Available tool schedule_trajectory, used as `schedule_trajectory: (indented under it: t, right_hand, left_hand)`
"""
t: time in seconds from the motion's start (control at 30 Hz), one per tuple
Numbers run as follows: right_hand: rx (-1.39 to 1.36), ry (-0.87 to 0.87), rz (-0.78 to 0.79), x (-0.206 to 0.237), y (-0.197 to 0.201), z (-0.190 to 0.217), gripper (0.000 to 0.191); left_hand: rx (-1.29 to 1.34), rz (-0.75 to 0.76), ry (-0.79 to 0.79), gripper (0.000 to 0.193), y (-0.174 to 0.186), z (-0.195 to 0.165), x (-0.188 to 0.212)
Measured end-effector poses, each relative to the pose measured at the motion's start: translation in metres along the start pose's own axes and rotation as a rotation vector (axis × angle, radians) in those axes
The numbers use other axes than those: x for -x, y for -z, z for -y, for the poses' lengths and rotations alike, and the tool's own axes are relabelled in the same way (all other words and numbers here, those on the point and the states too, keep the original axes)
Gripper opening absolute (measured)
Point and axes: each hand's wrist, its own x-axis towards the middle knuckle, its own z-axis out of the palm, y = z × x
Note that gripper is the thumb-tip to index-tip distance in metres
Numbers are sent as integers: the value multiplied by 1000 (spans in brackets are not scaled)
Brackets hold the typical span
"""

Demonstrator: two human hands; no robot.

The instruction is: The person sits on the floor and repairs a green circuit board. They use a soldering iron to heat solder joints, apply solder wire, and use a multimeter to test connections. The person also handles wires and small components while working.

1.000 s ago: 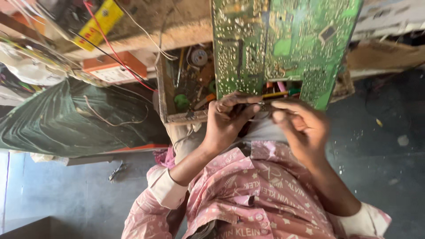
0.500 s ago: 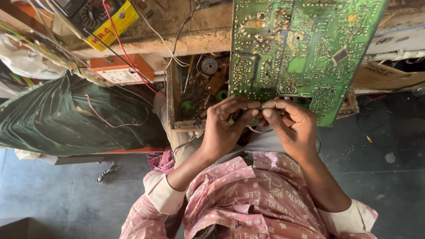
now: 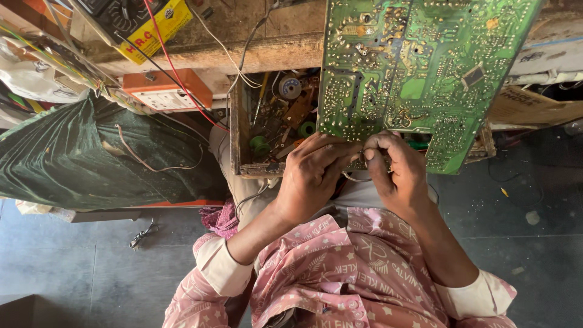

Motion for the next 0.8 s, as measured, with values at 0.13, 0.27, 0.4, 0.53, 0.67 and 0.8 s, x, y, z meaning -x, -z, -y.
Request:
schedule_trajectory:
  t: [0.13,0.27,0.4,0.53,0.67,0.8]
  right_hand:
    - [-184,-183,8,6,-2,-4,9]
    - [-257,-251,-73,10,-7,-8,12]
    - [-484,-166,-48,9,-11,-11,20]
    - [-498,-191,-2,8,-7,-10,23]
    - [-396,-225,6,9,-6,-9,20]
    - [-358,-255,-52,9,-12,-9,19]
  left_hand:
    - [91,-1,40,22,-1,0,-2]
    - [37,-62,37,24,-3,-2,-3]
    - [27,-96,21,25,-3,-1,-3]
    - [-11,-71,2,28,-3,2,-1]
    - [-73,-37,-80,30,-3,6,1]
    - [-113,-71,-108,28,-6,5,1]
